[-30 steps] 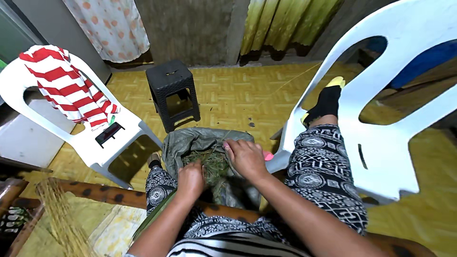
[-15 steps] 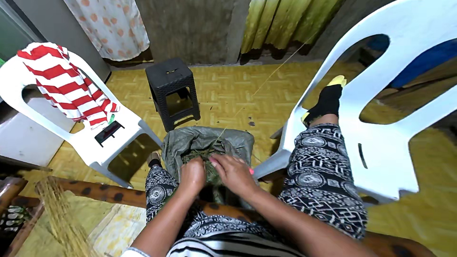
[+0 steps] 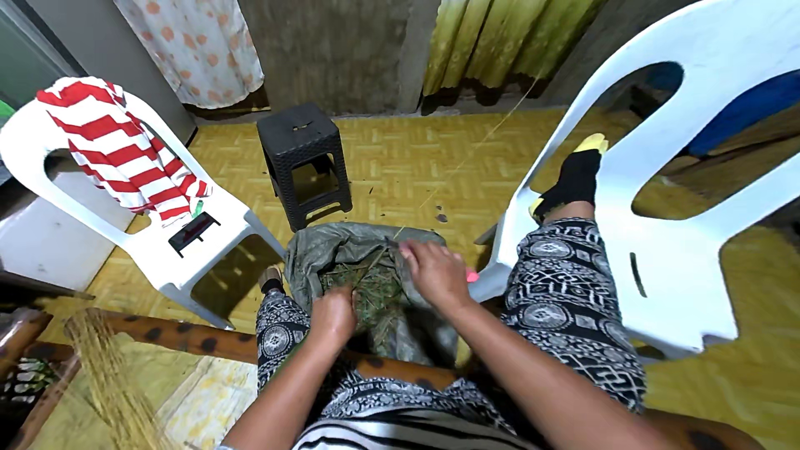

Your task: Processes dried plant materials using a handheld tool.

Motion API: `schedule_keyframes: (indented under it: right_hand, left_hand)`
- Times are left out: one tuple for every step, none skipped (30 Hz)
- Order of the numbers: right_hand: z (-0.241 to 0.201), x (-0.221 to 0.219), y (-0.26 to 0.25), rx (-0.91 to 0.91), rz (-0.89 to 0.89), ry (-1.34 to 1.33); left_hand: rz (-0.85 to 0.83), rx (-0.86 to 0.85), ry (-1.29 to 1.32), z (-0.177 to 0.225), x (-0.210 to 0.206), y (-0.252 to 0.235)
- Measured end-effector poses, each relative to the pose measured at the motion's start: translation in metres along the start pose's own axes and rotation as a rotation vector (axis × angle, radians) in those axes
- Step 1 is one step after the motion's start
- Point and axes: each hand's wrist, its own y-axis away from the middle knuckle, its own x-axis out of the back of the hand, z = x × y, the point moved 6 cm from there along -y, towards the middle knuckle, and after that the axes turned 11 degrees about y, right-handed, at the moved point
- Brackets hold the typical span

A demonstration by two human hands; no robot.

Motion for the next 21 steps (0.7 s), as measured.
schedule_keyframes:
  right_hand:
    - [0.005, 0.003, -0.003, -0.027, 0.002, -0.015]
    - [0.005, 0.005, -0.003, -0.024, 0.014, -0.038]
    - [0.001, 0.005, 0.001, -0.002, 0.013, -0.065]
    - [-0.006, 0.004, 0.006, 0.031, -0.011, -0.091]
    - [-0.015, 0.002, 0.012, 0.066, -0.056, -0.110]
    - [-0.025, 0.000, 0.019, 0.103, -0.094, -0.121]
    - [-0.033, -0.003, 0.025, 0.137, -0.124, -0.125]
    - [-0.039, -0.006, 0.030, 0.164, -0.138, -0.121]
    - [-0.042, -0.008, 0.033, 0.180, -0.149, -0.110]
    - [-0.044, -0.008, 0.034, 0.189, -0.142, -0.089]
    - [-0.045, -0.009, 0.034, 0.195, -0.125, -0.059]
    - [-0.045, -0.008, 0.033, 0.200, -0.108, -0.028]
    - [-0.044, -0.007, 0.031, 0.199, -0.097, 0.002]
    - [-0.042, -0.007, 0.028, 0.192, -0.083, 0.028]
    - [-0.039, -0.006, 0.024, 0.177, -0.078, 0.045]
    - [-0.034, -0.006, 0.020, 0.154, -0.078, 0.061]
    - [-0.028, -0.005, 0.015, 0.129, -0.072, 0.075]
    - [-0.021, -0.004, 0.010, 0.104, -0.049, 0.086]
    - [-0.013, -0.003, 0.005, 0.074, -0.028, 0.092]
    - [-0.006, -0.001, 0.001, 0.036, -0.024, 0.090]
    - [-0.001, 0.000, -0.001, 0.001, -0.028, 0.075]
  left_hand:
    - [-0.001, 0.001, 0.002, -0.001, 0.000, 0.000]
    - [-0.001, 0.000, 0.001, -0.002, 0.000, -0.001]
    - [-0.002, -0.001, 0.001, -0.002, 0.001, -0.002]
    - [0.001, -0.004, -0.002, 0.000, 0.001, -0.003]
    - [0.010, -0.012, -0.007, 0.001, 0.001, -0.004]
    - [0.017, -0.018, -0.012, 0.003, 0.001, -0.006]
    - [0.021, -0.018, -0.022, 0.005, 0.001, -0.007]
    - [0.019, -0.014, -0.034, 0.006, 0.001, -0.008]
    - [0.018, -0.013, -0.049, 0.007, 0.001, -0.009]
    - [0.025, -0.015, -0.067, 0.008, 0.001, -0.009]
    - [0.032, -0.019, -0.084, 0.008, 0.000, -0.009]
    - [0.044, -0.024, -0.097, 0.008, 0.000, -0.009]
    - [0.059, -0.032, -0.113, 0.008, 0.001, -0.008]
    - [0.068, -0.038, -0.127, 0.008, 0.001, -0.007]
    - [0.076, -0.045, -0.134, 0.008, 0.000, -0.007]
    - [0.083, -0.053, -0.138, 0.007, 0.000, -0.006]
    - [0.096, -0.064, -0.136, 0.006, 0.000, -0.005]
    - [0.106, -0.071, -0.129, 0.006, 0.001, -0.004]
    - [0.108, -0.073, -0.114, 0.005, 0.001, -0.003]
    - [0.104, -0.073, -0.099, 0.005, 0.002, -0.002]
    - [0.091, -0.063, -0.084, 0.005, 0.002, -0.003]
